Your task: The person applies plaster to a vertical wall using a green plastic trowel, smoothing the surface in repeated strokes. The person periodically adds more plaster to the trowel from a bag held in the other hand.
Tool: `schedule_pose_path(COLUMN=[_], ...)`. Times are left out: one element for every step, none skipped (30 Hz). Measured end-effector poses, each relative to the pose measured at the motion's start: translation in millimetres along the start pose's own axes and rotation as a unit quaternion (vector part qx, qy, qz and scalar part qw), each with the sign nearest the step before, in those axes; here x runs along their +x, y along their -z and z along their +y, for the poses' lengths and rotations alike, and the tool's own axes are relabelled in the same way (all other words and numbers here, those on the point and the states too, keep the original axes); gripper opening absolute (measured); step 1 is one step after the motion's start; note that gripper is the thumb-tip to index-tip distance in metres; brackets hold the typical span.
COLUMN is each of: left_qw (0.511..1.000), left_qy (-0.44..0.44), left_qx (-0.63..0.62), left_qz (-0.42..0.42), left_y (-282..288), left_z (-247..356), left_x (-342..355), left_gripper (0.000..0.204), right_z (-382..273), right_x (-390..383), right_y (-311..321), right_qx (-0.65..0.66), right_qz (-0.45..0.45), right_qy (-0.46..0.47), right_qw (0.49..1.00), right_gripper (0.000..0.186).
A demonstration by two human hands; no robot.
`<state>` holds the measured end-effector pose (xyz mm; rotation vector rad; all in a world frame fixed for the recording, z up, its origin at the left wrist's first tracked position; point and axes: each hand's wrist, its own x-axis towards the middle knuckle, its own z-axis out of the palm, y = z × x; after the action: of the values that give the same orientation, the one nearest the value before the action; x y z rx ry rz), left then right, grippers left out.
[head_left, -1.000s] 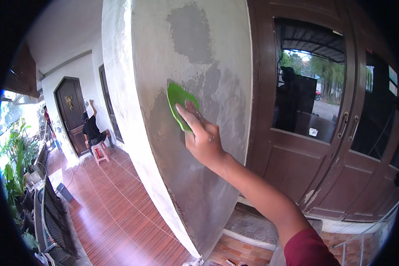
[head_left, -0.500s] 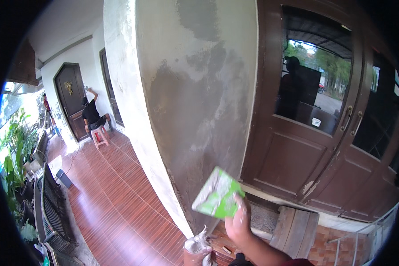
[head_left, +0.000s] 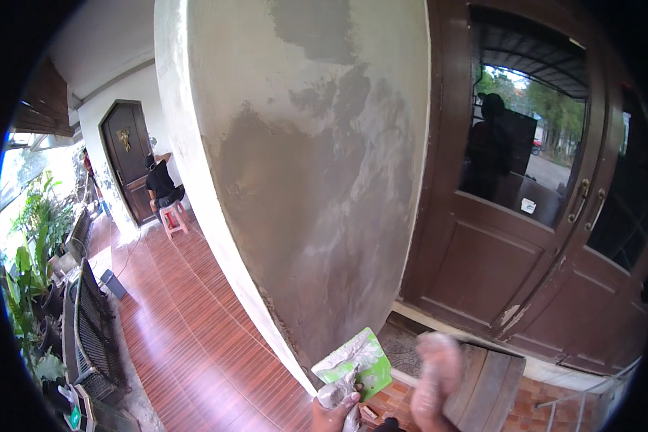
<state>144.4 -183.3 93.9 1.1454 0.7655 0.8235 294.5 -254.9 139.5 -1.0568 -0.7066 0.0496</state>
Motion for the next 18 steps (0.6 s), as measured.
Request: schedule_pose_path(left_qw=[1.0,1.0,1.0,1.0,0.998,0.999,1.0,1.0,0.999,1.0,1.0,1.0,1.0,1.0,1.0,0.999,0.999,0.999], left_qy=[0.008,-0.002,0.02,-0.014,-0.048,-0.039,-0.011,0.006,0.02,0.0,-0.003,-0.003,-0.002,0.005,0.013,0.021,0.027,0.032], left_qx=[-0.006,-0.004,-0.016,0.01,0.037,0.011,0.01,0.008,0.007,-0.001,-0.007,-0.01,-0.013,-0.011,-0.01,-0.008,0.003,0.015], left_qz=[-0.004,0.0,-0.015,-0.01,-0.006,-0.018,-0.017,-0.023,-0.028,-0.015,-0.009,-0.002,0.007,0.014,0.022,0.031,0.035,0.04], left_y=[-3.1,-7.8,-4.0,-8.3,-15.0,-21.9,-27.4,-32.2,-39.3,-48.2,-57.4,-66.3,-74.9,-82.9,-90.8,-98.3,-103.4,-111.0], left_z=[0.4,0.0,2.6,2.5,1.8,1.3,1.8,3.3,3.9,3.3,2.7,2.0,1.2,0.8,0.4,0.6,1.7,2.3], left_x=[2.7,11.4,16.7,23.2,30.3,34.2,37.2,41.8,47.7,52.6,58.2,63.5,68.7,73.1,77.6,81.5,83.5,86.9], left_gripper=[0.032,0.02,0.023,0.022,0.021,0.022,0.022,0.023,0.023,0.024,0.024,0.024,0.024,0.023,0.023,0.023,0.023,0.023], right_z=[-20.1,-40.5,-64.5,-88.9,-104.7,-113.9,-118.9,-123.5,-124.6,-123.9,-121.3,-118.2,-113.7,-106.3,-97.5,-87.7,-76.7,-63.3], right_x=[17.5,35.0,38.7,41.9,56.1,71.6,89.5,105.8,120.0,133.4,146.5,158.8,169.2,180.3,190.1,198.1,204.1,208.9], right_y=[9.0,17.2,21.4,26.2,31.5,34.5,37.3,40.9,44.0,46.1,50.1,55.2,60.9,66.5,72.5,79.3,84.8,91.6], right_qx=[0.243,0.472,0.684,0.82,0.756,0.635,0.51,0.427,0.363,0.314,0.283,0.253,0.223,0.188,0.146,0.101,0.056,0.017], right_qz=[-0.033,-0.104,-0.206,-0.334,-0.341,-0.301,-0.256,-0.216,-0.184,-0.157,-0.137,-0.116,-0.098,-0.077,-0.055,-0.032,-0.013,0.002], right_qy=[0.078,0.134,0.178,0.167,0.225,0.299,0.356,0.388,0.405,0.417,0.42,0.423,0.422,0.416,0.407,0.398,0.383,0.36], right_qw=[0.966,0.865,0.677,0.434,0.512,0.645,0.74,0.788,0.819,0.838,0.851,0.862,0.873,0.886,0.9,0.911,0.922,0.933], right_gripper=[0.046,0.043,0.042,0.042,0.043,0.043,0.044,0.044,0.045,0.045,0.046,0.046,0.047,0.047,0.048,0.048,0.049,0.049])
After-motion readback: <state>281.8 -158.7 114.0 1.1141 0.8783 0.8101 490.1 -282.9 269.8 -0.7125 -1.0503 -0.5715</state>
